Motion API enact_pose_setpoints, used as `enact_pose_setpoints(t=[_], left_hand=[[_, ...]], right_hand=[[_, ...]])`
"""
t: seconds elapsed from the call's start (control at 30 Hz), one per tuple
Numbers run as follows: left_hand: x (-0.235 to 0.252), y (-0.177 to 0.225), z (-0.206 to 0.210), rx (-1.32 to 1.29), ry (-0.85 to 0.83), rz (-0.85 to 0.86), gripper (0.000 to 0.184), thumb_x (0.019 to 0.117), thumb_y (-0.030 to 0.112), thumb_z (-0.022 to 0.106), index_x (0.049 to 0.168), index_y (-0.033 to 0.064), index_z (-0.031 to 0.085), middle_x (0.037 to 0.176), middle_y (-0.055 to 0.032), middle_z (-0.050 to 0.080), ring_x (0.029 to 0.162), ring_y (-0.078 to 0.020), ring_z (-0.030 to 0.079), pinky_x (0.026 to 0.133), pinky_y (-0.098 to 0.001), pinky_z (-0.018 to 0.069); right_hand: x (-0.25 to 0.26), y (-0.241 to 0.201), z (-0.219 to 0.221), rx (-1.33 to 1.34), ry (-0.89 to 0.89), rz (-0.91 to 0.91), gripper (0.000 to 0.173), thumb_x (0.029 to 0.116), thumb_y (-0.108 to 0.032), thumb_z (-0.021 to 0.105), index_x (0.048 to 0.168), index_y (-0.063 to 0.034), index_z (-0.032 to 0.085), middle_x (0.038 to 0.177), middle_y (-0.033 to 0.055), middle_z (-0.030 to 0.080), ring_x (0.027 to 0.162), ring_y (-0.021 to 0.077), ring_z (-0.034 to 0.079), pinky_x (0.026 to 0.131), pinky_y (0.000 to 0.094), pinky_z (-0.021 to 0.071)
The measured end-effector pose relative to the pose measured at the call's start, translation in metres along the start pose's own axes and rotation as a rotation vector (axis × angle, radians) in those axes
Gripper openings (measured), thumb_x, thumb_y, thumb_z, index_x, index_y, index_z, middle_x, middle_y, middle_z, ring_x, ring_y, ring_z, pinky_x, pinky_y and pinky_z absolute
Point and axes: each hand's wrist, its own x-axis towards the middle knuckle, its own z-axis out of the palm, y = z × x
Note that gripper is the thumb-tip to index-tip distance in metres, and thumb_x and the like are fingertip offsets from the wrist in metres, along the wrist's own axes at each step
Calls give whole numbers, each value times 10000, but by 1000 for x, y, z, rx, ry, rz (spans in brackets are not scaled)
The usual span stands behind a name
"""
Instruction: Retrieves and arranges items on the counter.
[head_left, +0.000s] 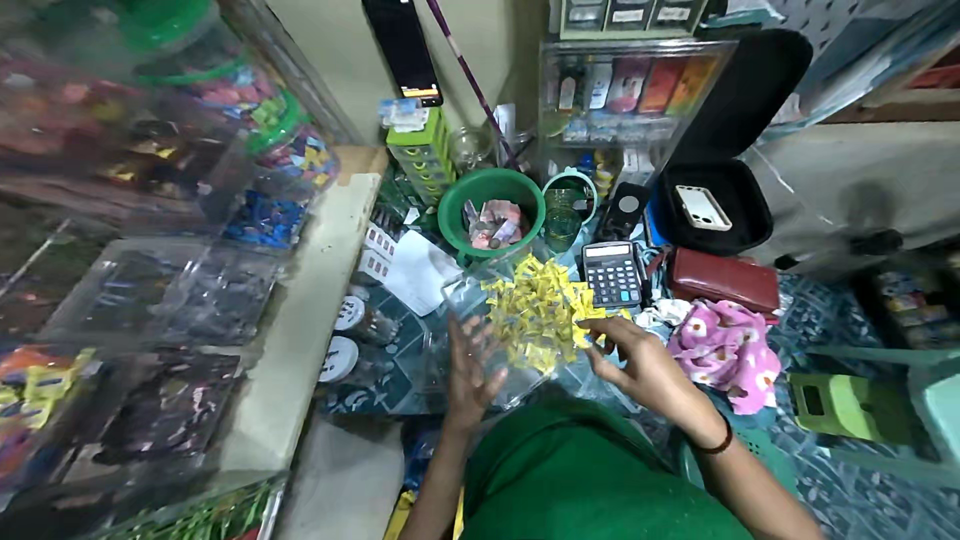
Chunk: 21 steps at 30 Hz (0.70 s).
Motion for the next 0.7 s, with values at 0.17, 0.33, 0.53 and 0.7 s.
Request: enact_pose_setpoints(t=[0.17, 0.33, 0.53, 0.7], left_hand=[[-3, 4, -7, -102, 130, -120, 1298, 716, 604, 806, 1534, -61, 48, 1493, -138, 428, 1268, -194, 576, 996, -384, 551], [2, 22, -10, -206, 91, -227, 1207, 844, 797, 506, 1579, 57, -102, 1508, -190, 460, 1236, -307, 624, 978, -444, 560], [16, 24, -30, -294, -80, -84, 1305, 681, 848, 639, 1604, 182, 3, 1429, -93, 571, 1242, -314, 622, 963, -481, 564], [33, 26, -24, -324, -114, -80, 1284, 706, 856, 605, 1605, 154, 15, 1442, -121, 562, 1254, -338, 612, 993, -492, 545]], right_hand=[[13, 27, 21, 184, -22, 139, 452, 1038, -220, 566, 1424, 15, 560, 1374, 225, 609, 1156, 242, 681, 985, 337, 565], [-7, 63, 2, -179, 19, 368, 356, 1044, -233, 533, 1280, -19, 692, 1347, 185, 653, 1248, 346, 630, 1075, 510, 483], [-80, 142, -60, -325, 109, 982, 637, 902, -297, 760, 1417, 21, 565, 1518, 424, 339, 1364, 664, 327, 1042, 827, 264], [-113, 143, -86, -203, 237, 1030, 388, 955, -203, 683, 1218, 82, 662, 1135, 342, 666, 1101, 504, 636, 974, 685, 458]])
